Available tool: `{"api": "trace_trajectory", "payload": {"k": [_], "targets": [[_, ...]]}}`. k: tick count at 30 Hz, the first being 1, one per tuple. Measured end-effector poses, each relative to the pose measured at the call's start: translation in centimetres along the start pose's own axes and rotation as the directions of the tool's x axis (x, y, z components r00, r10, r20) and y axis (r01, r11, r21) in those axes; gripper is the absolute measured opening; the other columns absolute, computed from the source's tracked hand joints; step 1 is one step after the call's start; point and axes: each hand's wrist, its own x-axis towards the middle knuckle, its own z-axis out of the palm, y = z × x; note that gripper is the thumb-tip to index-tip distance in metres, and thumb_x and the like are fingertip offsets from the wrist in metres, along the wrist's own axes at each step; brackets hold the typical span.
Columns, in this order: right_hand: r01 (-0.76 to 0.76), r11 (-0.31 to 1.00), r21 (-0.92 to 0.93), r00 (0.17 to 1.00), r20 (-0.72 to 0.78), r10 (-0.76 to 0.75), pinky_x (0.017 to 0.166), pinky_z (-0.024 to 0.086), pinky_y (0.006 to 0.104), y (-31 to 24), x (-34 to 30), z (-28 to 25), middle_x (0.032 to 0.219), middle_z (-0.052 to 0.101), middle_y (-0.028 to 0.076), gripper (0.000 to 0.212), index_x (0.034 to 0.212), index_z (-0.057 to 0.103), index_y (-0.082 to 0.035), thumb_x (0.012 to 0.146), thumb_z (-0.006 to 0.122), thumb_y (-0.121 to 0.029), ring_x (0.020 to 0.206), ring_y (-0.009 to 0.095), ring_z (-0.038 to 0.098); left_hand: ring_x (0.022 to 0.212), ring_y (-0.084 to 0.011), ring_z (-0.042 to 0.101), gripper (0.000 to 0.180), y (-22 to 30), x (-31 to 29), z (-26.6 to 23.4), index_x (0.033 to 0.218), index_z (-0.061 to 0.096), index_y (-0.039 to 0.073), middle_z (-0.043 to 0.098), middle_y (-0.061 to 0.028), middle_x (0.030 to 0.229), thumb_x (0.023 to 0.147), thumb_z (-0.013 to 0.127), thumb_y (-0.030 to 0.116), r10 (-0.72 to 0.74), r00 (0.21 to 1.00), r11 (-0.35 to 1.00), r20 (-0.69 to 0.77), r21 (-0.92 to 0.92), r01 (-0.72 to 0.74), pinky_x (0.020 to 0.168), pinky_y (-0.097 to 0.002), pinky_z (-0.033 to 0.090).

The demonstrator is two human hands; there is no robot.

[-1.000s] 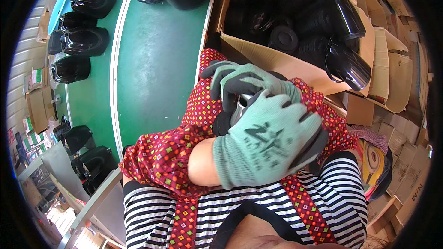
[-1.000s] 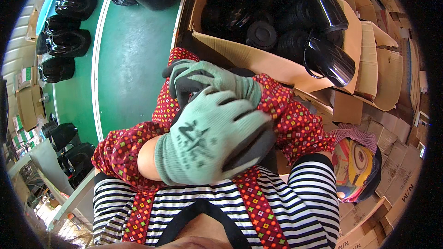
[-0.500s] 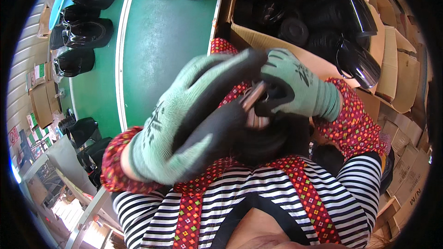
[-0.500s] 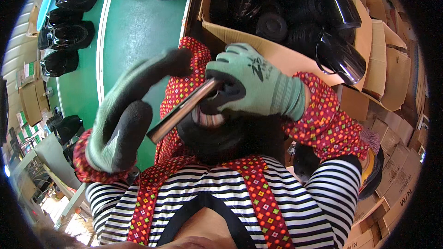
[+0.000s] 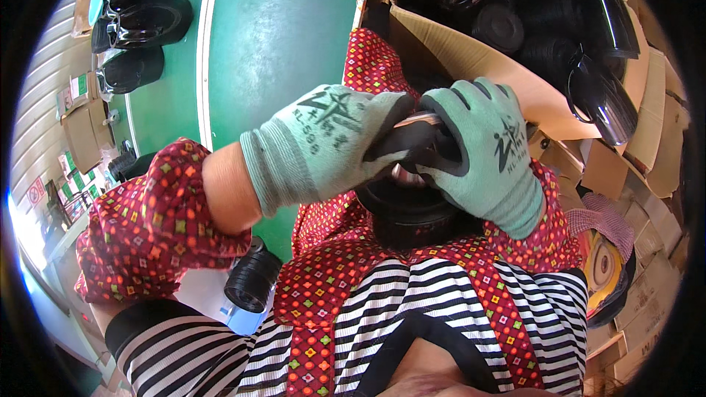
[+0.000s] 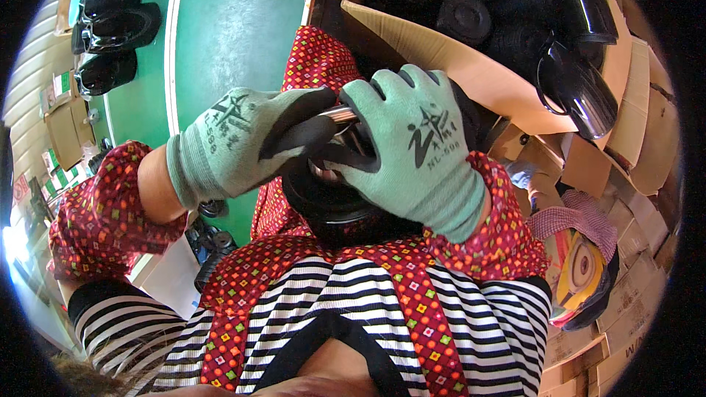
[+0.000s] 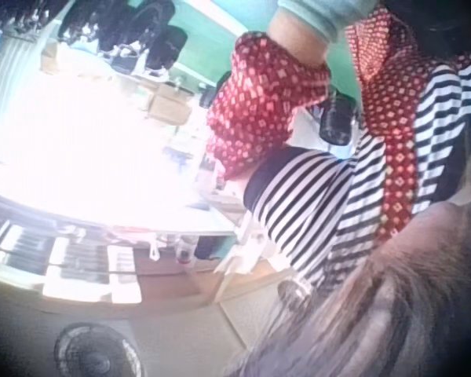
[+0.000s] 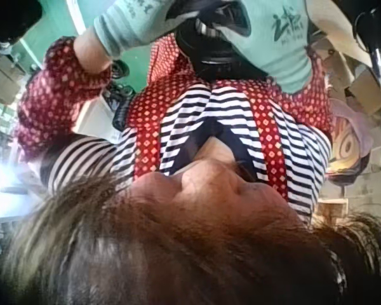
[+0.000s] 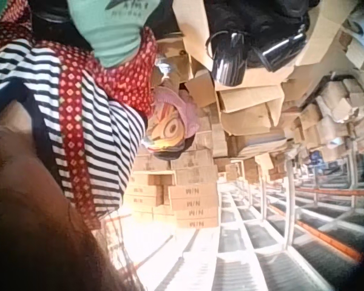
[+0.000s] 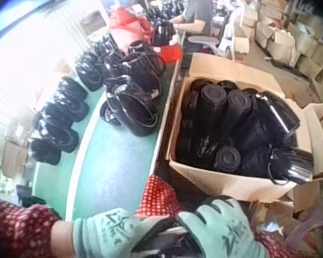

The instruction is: The person repeatedly picks up black kettle bodies and metal spouts from a green workbench, inserts the spouts into the kettle openings, and places the assembled units into a cardboard box. The process is repeated for multiple units throughout the clip.

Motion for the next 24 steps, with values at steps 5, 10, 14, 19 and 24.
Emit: {"api": "trace_trajectory", "payload": {"k": [5,10,14,19,24], "targets": [[-0.091,0.991,-0.099,0.99,0.094,0.101,0.084,0.046,0.046,-1.0,-0.5,-3.1,0.102,0.062,0.011,0.062,0.143,0.064,-0.011,0.086,0.076,-0.031,0.094,0.031,0.061,0.092,-0.042,0.072,0.042,-4.6,3.3,-0.6,0.126,0.064,0.005,0.073,-0.0201,0.1,0.09,0.074,0.024,0.254,0.967,0.967,0.016,0.008,-0.255,0.081,-0.047,0.058],[-0.151,0.951,-0.268,0.94,0.258,0.222,0.076,0.049,0.0439,-3.0,0.0,-4.9,0.092,0.057,0.009,0.073,0.153,0.057,-0.013,0.085,0.077,-0.028,0.085,0.027,0.061,0.088,-0.0441,0.072,0.049,-8.7,6.4,1.4,0.122,0.066,0.002,0.073,-0.0198,0.1,0.091,0.067,0.039,0.423,0.903,0.905,-0.081,-0.011,-0.425,0.079,-0.0476,0.058],[-0.142,0.909,-0.392,0.92,0.286,0.267,0.074,0.049,0.0428,-4.0,0.2,-5.5,0.091,0.056,0.007,0.075,0.153,0.057,-0.013,0.084,0.079,-0.03,0.084,0.025,0.062,0.092,-0.0434,0.072,0.045,-9.4,7.8,2.4,0.125,0.067,0.002,0.073,-0.0205,0.102,0.096,0.06,0.037,0.498,0.846,0.863,-0.191,0.01,-0.506,0.082,-0.0465,0.059],[-0.117,0.927,-0.356,0.965,0.18,0.191,0.073,0.051,0.0419,-3.9,-0.4,-4.7,0.097,0.067,0.013,0.061,0.148,0.061,-0.009,0.091,0.074,-0.025,0.083,0.029,0.066,0.095,-0.0414,0.073,0.035,-8.0,6.9,2.6,0.126,0.068,0.003,0.074,-0.0199,0.105,0.096,0.061,0.02,0.481,0.834,0.871,-0.27,0.038,-0.49,0.085,-0.0454,0.059],[-0.044,0.943,-0.33,0.985,0.142,0.096,0.088,0.055,0.043,-3.4,-0.7,-4.4,0.116,0.073,0.014,0.051,0.139,0.067,-0.005,0.09,0.073,-0.019,0.097,0.032,0.072,0.102,-0.04,0.072,0.043,-7.0,4.7,2.6,0.131,0.068,0.004,0.072,-0.0195,0.116,0.091,0.069,0.017,0.487,0.807,0.873,-0.334,0.21,-0.44,0.089,-0.0443,0.059]]}}
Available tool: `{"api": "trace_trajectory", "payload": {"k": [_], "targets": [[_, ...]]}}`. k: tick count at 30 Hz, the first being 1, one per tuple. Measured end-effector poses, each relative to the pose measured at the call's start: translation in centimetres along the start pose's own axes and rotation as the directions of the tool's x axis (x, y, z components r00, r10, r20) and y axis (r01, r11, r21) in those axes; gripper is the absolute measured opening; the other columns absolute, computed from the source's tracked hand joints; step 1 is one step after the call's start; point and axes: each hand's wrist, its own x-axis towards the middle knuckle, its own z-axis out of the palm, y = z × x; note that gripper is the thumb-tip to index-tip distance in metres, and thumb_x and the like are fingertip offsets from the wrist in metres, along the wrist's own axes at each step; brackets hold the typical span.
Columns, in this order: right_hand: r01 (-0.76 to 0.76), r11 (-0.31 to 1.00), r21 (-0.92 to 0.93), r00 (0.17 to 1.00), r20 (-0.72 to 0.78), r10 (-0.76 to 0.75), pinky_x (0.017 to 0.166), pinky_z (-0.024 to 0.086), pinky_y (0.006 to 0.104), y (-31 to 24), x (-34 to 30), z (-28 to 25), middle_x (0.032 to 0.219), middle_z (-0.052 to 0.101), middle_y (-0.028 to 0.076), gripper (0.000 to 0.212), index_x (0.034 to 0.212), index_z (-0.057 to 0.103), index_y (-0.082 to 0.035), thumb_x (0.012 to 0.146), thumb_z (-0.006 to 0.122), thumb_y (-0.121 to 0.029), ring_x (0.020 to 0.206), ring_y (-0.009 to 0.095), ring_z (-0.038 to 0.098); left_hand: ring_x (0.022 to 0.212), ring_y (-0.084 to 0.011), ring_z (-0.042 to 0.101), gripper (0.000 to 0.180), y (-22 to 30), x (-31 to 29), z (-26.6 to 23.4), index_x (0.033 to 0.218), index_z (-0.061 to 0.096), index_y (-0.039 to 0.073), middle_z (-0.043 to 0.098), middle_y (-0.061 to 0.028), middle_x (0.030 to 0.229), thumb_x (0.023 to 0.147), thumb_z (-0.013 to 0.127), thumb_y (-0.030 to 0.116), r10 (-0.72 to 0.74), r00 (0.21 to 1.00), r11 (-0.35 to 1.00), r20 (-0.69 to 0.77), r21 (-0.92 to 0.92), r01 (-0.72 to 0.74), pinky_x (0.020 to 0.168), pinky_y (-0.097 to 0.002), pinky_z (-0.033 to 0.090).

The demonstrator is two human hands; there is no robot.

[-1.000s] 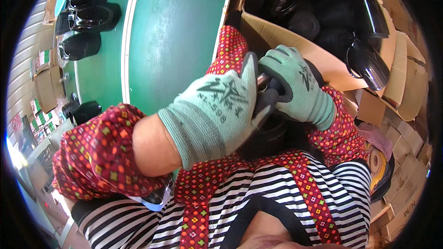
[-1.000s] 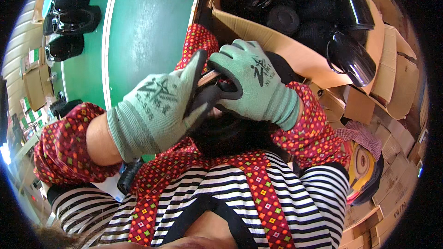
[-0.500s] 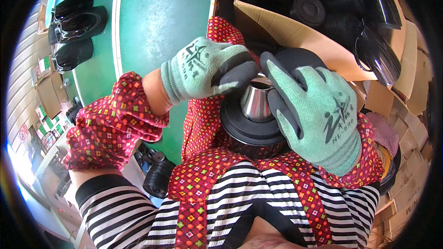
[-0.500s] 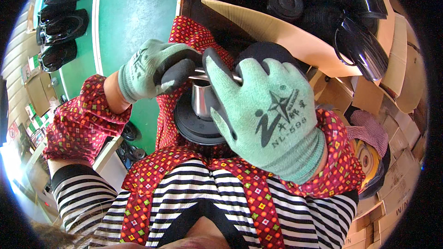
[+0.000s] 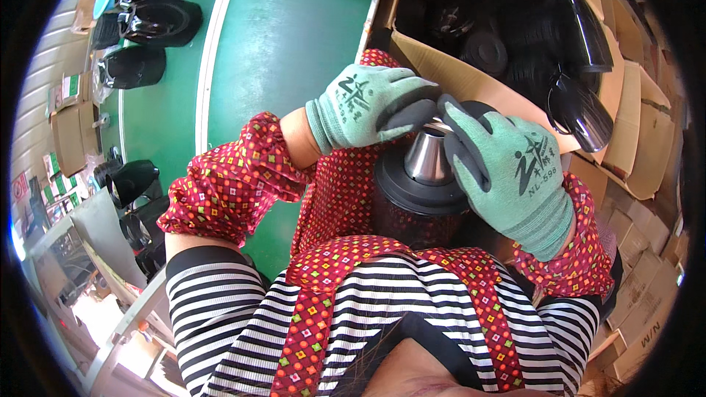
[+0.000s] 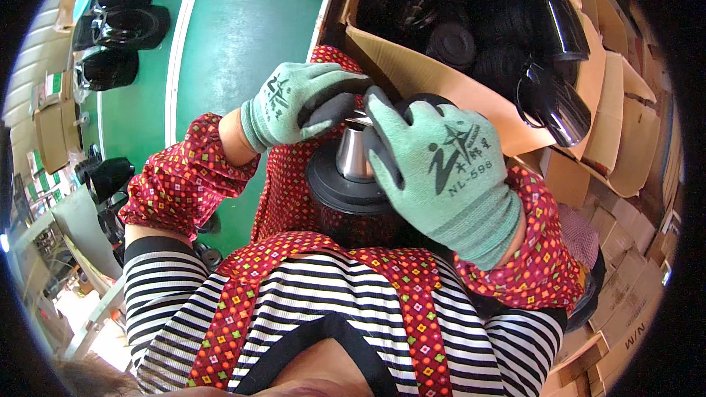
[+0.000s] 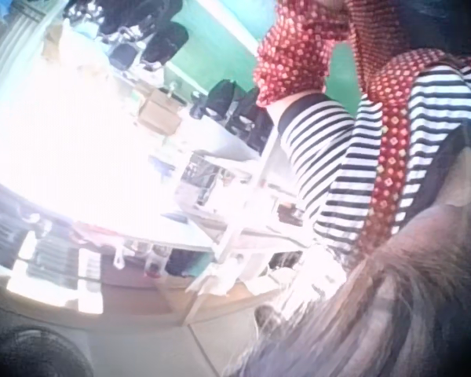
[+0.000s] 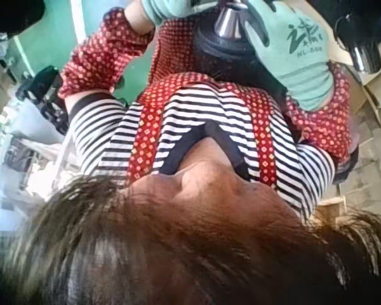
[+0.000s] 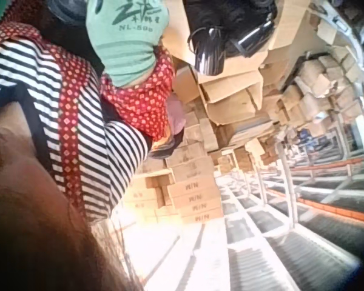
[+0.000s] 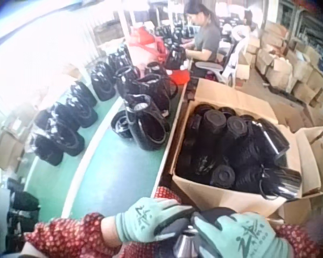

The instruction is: The person repeatedly picks up black kettle bodies and metal spouts from a green workbench, inserts the spouts into the kettle openings, and places the assembled units into a cardboard box. The process is repeated for multiple units throughout the clip.

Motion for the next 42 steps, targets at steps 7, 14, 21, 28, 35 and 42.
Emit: {"api": "trace_trajectory", "payload": {"k": [7,14,21,28,35,42], "targets": [[0.431,0.9,-0.065,0.892,-0.118,-0.435,0.079,0.053,0.0408,2.3,1.6,-3.2,0.096,0.067,0.01,0.035,0.127,0.071,-0.008,0.094,0.069,-0.021,0.093,0.029,0.065,0.107,-0.0374,0.068,0.054,8.2,-1.0,-3.4,0.124,0.071,0.006,0.069,-0.0158,0.122,0.074,0.087,0.021,0.001,0.992,0.977,-0.125,0.21,0.026,0.091,-0.0457,0.057],[0.557,-0.156,0.816,0.83,-0.556,0.054,0.091,0.055,0.0313,0.3,7.6,5.6,0.111,0.074,0.008,0.037,0.129,0.069,0.001,0.107,0.059,-0.028,0.1,0.017,0.069,0.092,-0.0364,0.069,0.041,9.8,-1.1,-3.0,0.112,0.076,0.005,0.073,-0.0147,0.106,0.074,0.086,0.017,-0.051,0.998,0.955,-0.037,0.292,0.059,0.08,-0.0468,0.056],[0.748,-0.075,0.66,0.651,-0.751,-0.111,0.087,0.056,0.0357,-2.0,14.7,17.5,0.111,0.075,0.013,0.037,0.116,0.068,0.001,0.105,0.064,-0.034,0.097,0.021,0.071,0.096,-0.0305,0.068,0.056,14.7,-0.4,-2.5,0.125,0.067,0.001,0.063,-0.0168,0.12,0.074,0.088,0.003,-0.077,0.984,0.933,-0.161,0.337,0.128,0.078,-0.0397,0.058],[0.602,0.178,0.778,0.798,-0.595,-0.098,0.086,0.055,0.0374,2.7,13.3,14.7,0.107,0.074,0.015,0.038,0.112,0.068,0.001,0.105,0.061,-0.036,0.096,0.024,0.071,0.105,-0.0402,0.063,0.054,15.0,8.8,1.9,0.133,0.065,0.005,0.064,-0.0189,0.113,0.082,0.08,0.016,-0.234,0.948,0.915,0.214,0.379,0.141,0.092,-0.0499,0.049],[0.537,0.223,0.814,0.844,-0.521,-0.131,0.086,0.055,0.0391,4.3,10.3,13.4,0.104,0.074,0.016,0.04,0.109,0.069,0.001,0.106,0.059,-0.038,0.094,0.027,0.071,0.108,-0.0411,0.058,0.046,16.5,9.2,4.6,0.125,0.066,0.005,0.062,-0.0186,0.114,0.08,0.075,0.008,-0.284,0.941,0.913,0.183,0.351,0.207,0.098,-0.0515,0.045],[0.451,0.194,0.871,0.885,-0.408,-0.224,0.085,0.055,0.0408,5.4,9.9,13.6,0.1,0.073,0.018,0.043,0.105,0.07,0.001,0.107,0.056,-0.04,0.093,0.03,0.07,0.102,-0.0421,0.061,0.035,15.1,10.1,5.2,0.115,0.068,0.005,0.066,-0.0158,0.105,0.081,0.071,0.009,-0.283,0.918,0.928,0.278,0.322,0.189,0.093,-0.0526,0.047]]}}
